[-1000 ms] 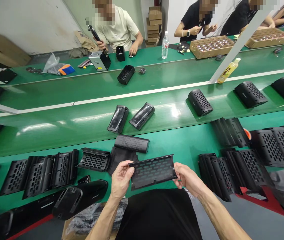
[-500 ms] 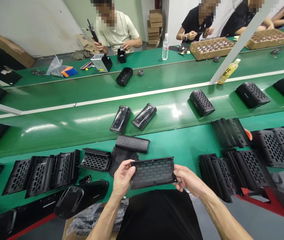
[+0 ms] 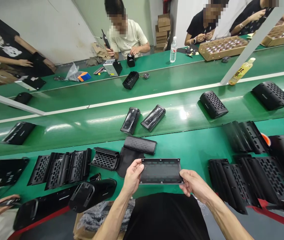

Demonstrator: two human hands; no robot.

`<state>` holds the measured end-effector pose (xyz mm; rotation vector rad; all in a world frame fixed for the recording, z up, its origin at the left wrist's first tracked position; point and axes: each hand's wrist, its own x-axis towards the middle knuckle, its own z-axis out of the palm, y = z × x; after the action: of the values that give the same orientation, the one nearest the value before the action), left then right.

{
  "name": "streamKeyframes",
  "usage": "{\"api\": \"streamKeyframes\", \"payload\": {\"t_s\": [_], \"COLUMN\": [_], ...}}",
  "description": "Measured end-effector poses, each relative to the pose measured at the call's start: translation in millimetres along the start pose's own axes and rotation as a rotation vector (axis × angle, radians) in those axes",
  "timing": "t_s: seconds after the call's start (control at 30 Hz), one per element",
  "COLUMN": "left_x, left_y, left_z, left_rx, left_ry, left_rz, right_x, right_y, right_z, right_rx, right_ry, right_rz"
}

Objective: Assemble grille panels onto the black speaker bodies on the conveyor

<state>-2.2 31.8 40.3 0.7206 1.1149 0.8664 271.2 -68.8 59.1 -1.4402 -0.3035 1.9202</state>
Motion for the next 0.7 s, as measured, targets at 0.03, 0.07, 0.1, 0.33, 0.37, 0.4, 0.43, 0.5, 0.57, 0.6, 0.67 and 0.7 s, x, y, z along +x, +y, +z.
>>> {"api": "streamKeyframes", "payload": {"t_s": [0.03, 0.07, 0.1, 0.33, 0.37, 0.4, 0.43, 0.5, 0.57, 0.6, 0.67, 0.7], "left_x": [0.2, 0.4, 0.5, 0.4, 0.4, 0.5, 0.6, 1.2, 2.0, 2.3, 2.5, 2.4], "left_y": [-0.4, -0.7, -0.9, -0.9, -1.0, -1.1, -1.4, -2.4, -4.0, -4.8, -6.2, -6.7], "left_z": [0.0, 0.0, -0.1, -2.3, -2.3, -2.3, -2.4, -3.0, -4.0, -4.7, -6.0, -6.5], "left_rx": [-0.005, -0.006, -0.004, 0.014, 0.014, 0.015, 0.016, 0.016, 0.014, 0.013, 0.012, 0.011], "left_ry": [-0.005, -0.008, -0.008, 0.011, 0.01, 0.008, 0.008, 0.009, 0.013, 0.014, 0.019, 0.022], "left_rz": [-0.001, 0.0, 0.003, 0.016, 0.016, 0.014, 0.014, 0.017, 0.016, 0.011, 0.002, 0.001], "right_x": [1.0, 1.9, 2.5, -3.1, -4.4, -5.4, -6.0, -6.1, -5.1, -4.5, -3.6, -3.4], "right_y": [1.3, 2.5, 3.6, 2.6, 1.5, 0.3, -0.6, -1.6, -1.4, -1.0, 0.1, 0.6], "right_z": [-0.7, -1.4, -2.1, -2.5, -1.9, -1.3, -0.8, 0.2, 0.6, 0.7, 0.5, 0.4], "right_rx": [0.002, 0.006, 0.006, -0.027, -0.03, -0.033, -0.035, -0.045, -0.064, -0.071, -0.071, -0.064], "right_ry": [-0.01, -0.014, -0.016, -0.029, -0.036, -0.042, -0.045, -0.034, -0.023, -0.021, -0.031, -0.035], "right_rz": [0.001, -0.003, -0.007, 0.005, 0.013, 0.018, 0.018, 0.014, 0.015, 0.018, 0.023, 0.023]}}
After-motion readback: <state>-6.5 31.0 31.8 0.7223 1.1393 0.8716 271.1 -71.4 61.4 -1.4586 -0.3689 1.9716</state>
